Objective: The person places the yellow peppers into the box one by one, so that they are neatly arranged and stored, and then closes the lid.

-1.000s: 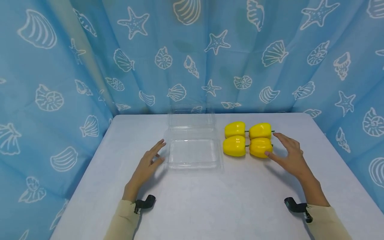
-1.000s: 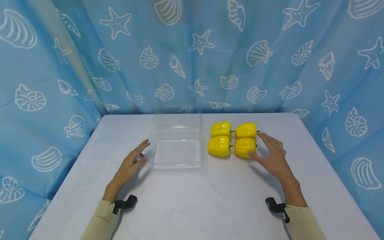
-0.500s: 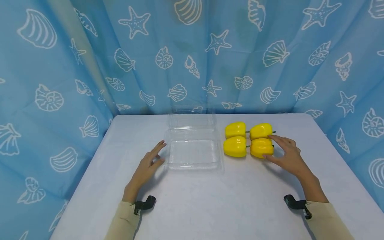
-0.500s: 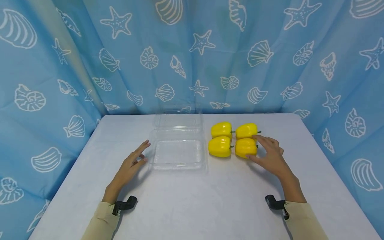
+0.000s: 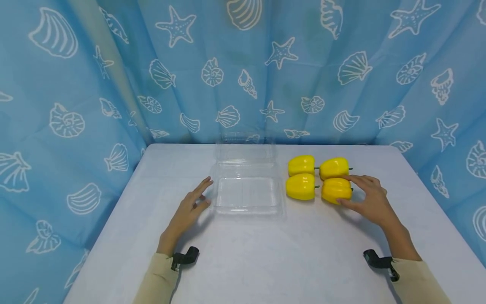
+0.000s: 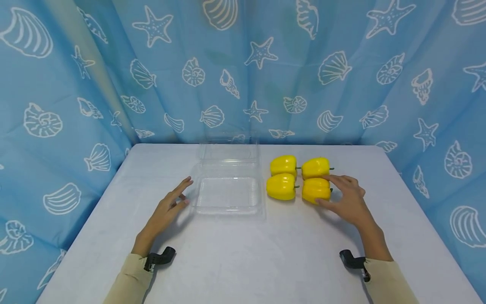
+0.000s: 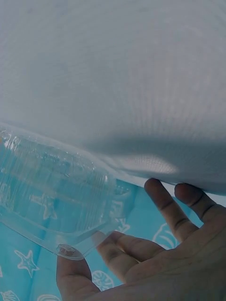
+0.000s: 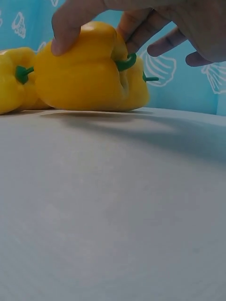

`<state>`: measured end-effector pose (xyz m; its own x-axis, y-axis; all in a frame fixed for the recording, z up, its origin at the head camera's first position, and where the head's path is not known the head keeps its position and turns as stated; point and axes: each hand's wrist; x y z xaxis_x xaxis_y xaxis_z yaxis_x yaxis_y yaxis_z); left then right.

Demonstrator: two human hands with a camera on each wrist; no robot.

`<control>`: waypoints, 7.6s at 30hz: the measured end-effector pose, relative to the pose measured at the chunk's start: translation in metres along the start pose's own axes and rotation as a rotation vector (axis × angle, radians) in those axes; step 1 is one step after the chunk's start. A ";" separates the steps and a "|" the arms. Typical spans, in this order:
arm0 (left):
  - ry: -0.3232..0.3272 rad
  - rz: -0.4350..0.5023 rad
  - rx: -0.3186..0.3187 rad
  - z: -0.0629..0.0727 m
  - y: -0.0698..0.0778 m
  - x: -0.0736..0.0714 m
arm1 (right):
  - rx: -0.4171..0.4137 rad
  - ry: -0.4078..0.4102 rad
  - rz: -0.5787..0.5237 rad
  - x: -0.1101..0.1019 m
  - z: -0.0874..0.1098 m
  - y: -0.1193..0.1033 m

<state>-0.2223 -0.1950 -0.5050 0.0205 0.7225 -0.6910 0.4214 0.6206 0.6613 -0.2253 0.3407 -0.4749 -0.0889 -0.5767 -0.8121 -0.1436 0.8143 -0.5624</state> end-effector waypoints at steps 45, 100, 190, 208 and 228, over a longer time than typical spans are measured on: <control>-0.015 0.005 -0.007 0.000 -0.011 0.001 | -0.152 0.256 -0.152 0.012 -0.009 -0.078; -0.035 0.001 -0.046 0.003 -0.006 0.002 | -0.335 0.144 -0.220 0.084 -0.052 -0.156; -0.059 -0.028 -0.054 0.005 -0.008 -0.004 | -0.249 -0.112 -0.119 0.175 -0.087 -0.236; -0.052 -0.034 -0.053 0.002 -0.009 -0.002 | -0.266 -0.175 -0.091 0.173 -0.090 -0.236; -0.057 -0.048 -0.065 0.000 -0.006 -0.003 | -0.326 -0.114 -0.136 0.148 -0.086 -0.232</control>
<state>-0.2244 -0.2013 -0.5065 0.0543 0.6738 -0.7369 0.3630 0.6742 0.6432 -0.2901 0.0606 -0.4515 0.0604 -0.6522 -0.7556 -0.4543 0.6561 -0.6026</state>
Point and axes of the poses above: each hand's wrist, its own z-axis away from the middle knuckle, its own x-axis out of the palm, y = z × x, and after that the axes turned 3 degrees about -z, right-handed
